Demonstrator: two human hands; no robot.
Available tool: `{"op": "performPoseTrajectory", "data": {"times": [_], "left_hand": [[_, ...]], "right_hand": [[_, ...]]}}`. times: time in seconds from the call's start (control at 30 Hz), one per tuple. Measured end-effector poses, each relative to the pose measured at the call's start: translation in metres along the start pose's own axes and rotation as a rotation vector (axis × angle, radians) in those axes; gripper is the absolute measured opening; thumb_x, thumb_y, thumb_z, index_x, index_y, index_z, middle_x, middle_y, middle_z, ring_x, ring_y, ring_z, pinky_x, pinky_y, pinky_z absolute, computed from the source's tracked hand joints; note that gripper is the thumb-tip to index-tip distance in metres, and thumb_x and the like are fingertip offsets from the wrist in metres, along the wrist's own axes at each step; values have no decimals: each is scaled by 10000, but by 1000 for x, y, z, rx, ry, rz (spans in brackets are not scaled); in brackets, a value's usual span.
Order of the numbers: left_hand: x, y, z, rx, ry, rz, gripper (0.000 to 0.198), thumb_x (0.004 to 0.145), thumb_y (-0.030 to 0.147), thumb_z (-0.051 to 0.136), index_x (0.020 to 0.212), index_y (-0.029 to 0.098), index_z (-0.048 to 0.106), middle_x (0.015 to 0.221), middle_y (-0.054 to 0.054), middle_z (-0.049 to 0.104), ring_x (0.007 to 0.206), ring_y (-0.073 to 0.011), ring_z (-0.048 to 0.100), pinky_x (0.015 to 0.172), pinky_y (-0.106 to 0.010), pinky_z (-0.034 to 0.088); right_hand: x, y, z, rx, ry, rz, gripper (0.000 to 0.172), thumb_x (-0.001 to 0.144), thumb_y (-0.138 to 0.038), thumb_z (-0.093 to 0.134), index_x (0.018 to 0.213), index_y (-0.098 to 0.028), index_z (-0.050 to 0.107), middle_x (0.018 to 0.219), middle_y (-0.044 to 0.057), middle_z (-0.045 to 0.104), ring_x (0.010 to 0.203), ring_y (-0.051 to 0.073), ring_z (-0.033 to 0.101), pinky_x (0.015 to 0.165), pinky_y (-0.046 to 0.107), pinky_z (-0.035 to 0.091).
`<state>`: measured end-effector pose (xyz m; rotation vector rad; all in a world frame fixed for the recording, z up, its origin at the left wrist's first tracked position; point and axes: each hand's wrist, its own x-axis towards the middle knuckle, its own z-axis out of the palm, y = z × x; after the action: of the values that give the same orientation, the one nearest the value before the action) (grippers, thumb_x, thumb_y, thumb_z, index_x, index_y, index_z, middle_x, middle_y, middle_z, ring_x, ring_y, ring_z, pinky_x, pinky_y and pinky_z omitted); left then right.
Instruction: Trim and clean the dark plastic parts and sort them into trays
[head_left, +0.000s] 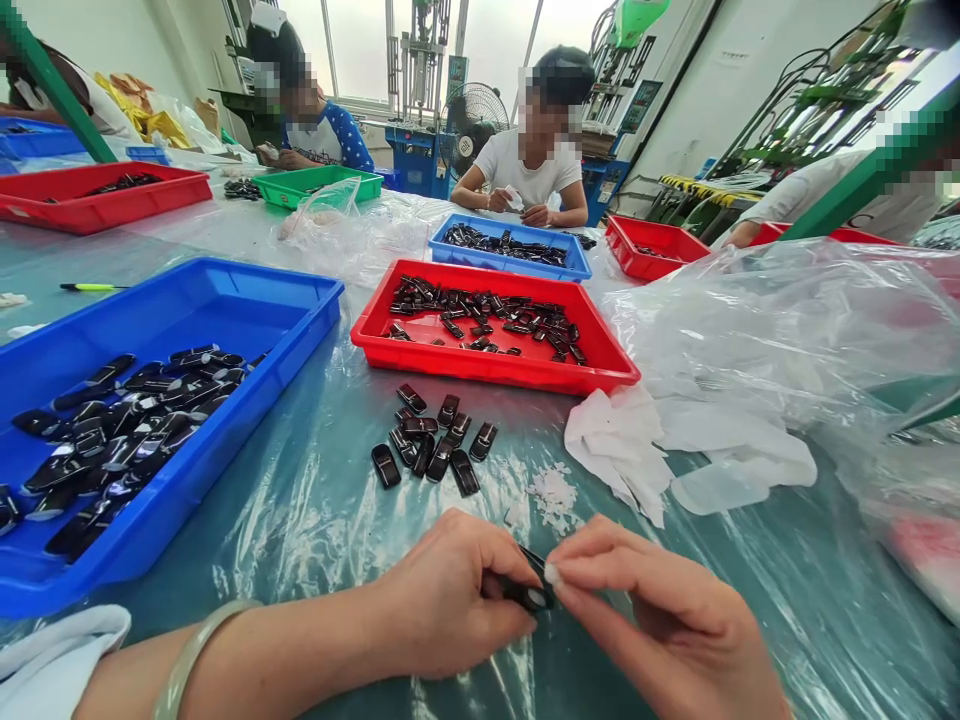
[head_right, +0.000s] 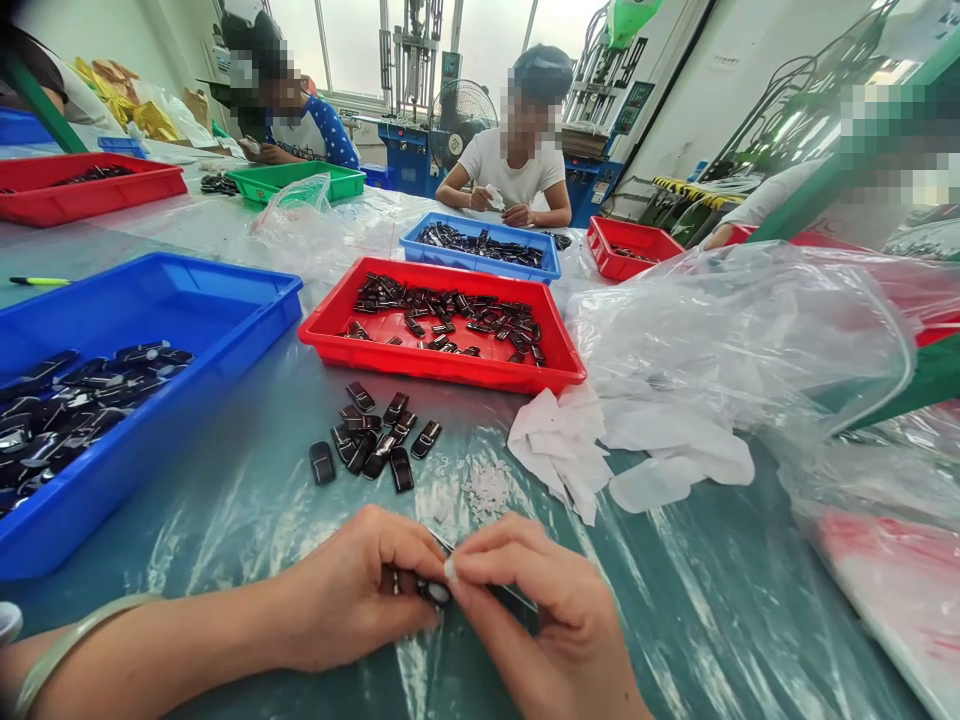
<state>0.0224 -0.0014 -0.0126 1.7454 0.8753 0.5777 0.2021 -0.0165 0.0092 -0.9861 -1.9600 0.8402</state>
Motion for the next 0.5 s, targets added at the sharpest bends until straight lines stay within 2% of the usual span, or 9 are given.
{"op": "performPoseTrajectory", "data": {"times": [0.2,0.37,0.5], "left_hand": [[1,0,1,-3,7,-27,145,669,104,580,742,107,705,664,-4,581,573,-64,472,521,-159,326],[1,0,2,-16,-1,-6,131,675,97,591,735,101,707,630,4,560,576,-58,468,529,-149,328],[1,0,0,-21,-1,-4,131,671,103,606,749,104,711,630,9,554,575,-55,465,526,-144,325]], "right_hand": [[-2,-1,7,-82,-14,-105,187,736,-45,601,790,-220,636,763,19,655,670,124,614,610,237,518],[-4,1,7,-159,-14,-232,262,723,-2,589,875,-214,617,765,40,646,672,138,592,626,286,511],[-5,2,5,-248,-33,-273,255,725,3,580,880,-196,616,752,62,633,657,154,566,613,320,496]]}}
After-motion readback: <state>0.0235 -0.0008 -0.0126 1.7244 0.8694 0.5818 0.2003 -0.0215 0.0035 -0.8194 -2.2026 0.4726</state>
